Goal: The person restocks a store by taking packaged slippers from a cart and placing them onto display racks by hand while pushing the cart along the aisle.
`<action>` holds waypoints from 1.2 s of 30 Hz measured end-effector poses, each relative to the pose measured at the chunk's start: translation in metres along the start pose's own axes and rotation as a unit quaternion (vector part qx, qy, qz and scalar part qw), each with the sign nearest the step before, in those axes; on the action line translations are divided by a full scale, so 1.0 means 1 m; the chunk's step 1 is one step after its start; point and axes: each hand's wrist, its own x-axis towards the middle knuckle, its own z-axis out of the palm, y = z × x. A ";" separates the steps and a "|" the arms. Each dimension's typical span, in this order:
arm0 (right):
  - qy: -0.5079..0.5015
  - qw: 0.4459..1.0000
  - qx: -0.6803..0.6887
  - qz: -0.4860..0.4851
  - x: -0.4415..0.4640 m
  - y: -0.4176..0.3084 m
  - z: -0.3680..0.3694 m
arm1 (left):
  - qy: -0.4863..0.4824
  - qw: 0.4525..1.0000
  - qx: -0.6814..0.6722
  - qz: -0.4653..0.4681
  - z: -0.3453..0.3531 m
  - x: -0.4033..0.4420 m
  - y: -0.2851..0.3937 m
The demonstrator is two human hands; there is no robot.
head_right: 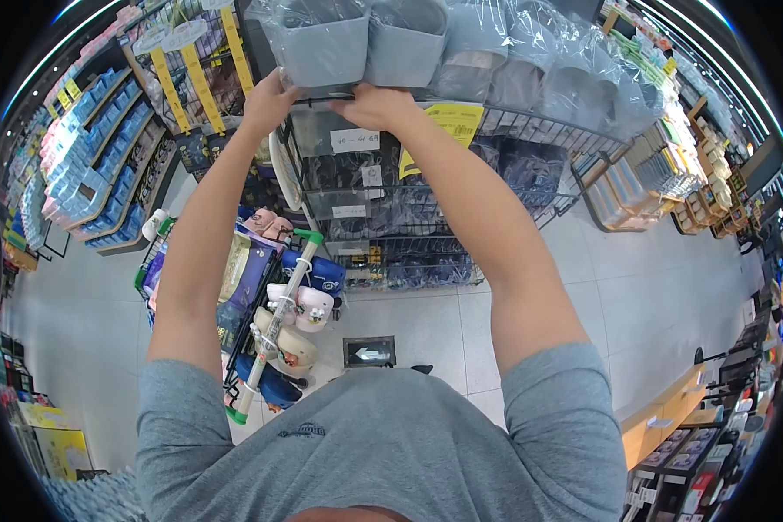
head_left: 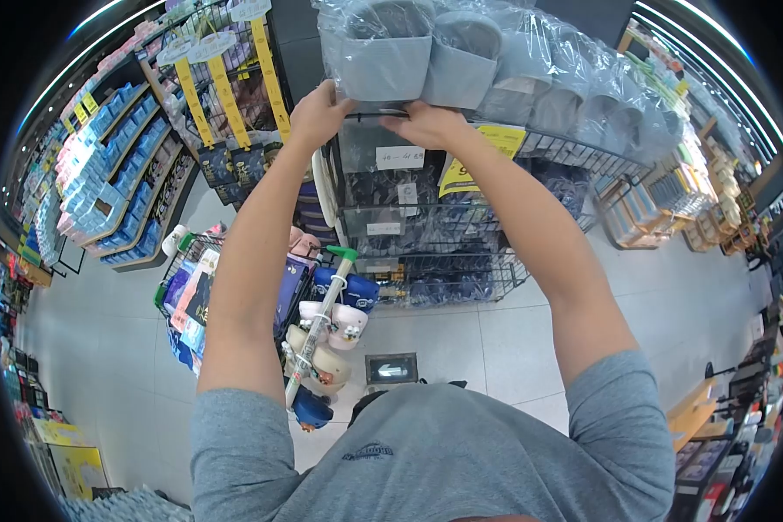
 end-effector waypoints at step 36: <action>0.209 0.945 0.011 -0.252 -0.100 0.024 -0.060 | -0.001 0.995 -0.028 0.098 -0.027 -0.030 0.011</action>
